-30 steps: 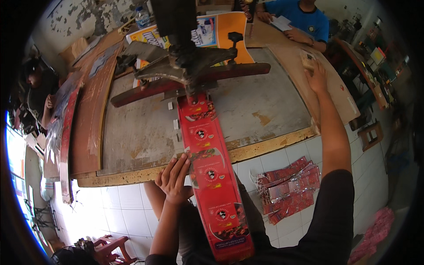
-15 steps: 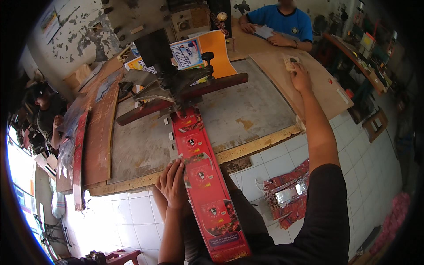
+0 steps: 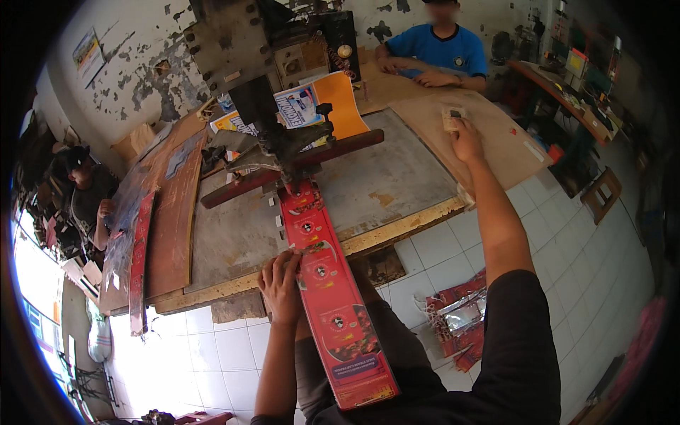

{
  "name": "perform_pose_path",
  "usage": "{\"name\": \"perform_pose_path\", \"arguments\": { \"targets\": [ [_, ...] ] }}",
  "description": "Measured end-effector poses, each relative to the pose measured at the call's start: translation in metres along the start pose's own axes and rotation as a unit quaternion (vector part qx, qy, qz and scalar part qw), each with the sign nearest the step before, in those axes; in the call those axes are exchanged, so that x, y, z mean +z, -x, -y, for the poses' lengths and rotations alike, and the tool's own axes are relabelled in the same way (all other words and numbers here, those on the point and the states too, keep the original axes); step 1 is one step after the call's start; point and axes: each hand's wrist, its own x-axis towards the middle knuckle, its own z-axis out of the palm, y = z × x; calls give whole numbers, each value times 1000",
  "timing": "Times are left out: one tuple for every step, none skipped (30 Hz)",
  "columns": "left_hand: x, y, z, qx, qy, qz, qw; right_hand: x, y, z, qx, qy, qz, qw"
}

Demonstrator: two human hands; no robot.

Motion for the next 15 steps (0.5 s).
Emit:
{"name": "perform_pose_path", "arguments": {
  "targets": [
    [3,-3,2,12,3,-8,1000,-4,4,2,3,0,-2,1000],
    [4,-1,5,17,5,-12,1000,-6,11,8,-5,-5,-5,1000],
    [5,-1,8,31,10,-18,999,-8,17,14,-13,-10,-8,1000],
    [5,-3,12,45,14,-26,999,-10,22,21,-22,-16,-12,1000],
    [7,-3,14,54,22,-31,998,-14,28,23,-23,-41,-10,999],
    [7,-1,16,60,42,-13,997,-18,32,20,-28,-64,-5,998],
    [8,-2,15,71,58,-13,996,-22,36,17,-34,-88,0,996],
    [5,-4,13,77,68,-10,995,-24,44,20,-57,-95,0,994],
    [2,-7,11,82,76,-12,994,-31,53,22,-82,-103,-3,991],
    [0,-9,8,87,60,-11,994,-39,62,25,-107,-108,-6,988],
    [-1,-11,7,86,70,-9,994,-47,68,28,-125,-127,-5,984],
    [0,-11,5,86,84,-5,993,-56,79,27,-141,-142,-2,980],
    [0,-10,6,85,93,0,992,-63,90,33,-157,-163,3,974],
    [0,-7,10,74,97,-1,993,-71,104,47,-162,-190,18,968],
    [-3,-2,13,65,95,4,993,-81,126,75,-163,-221,37,961]
  ]
}}
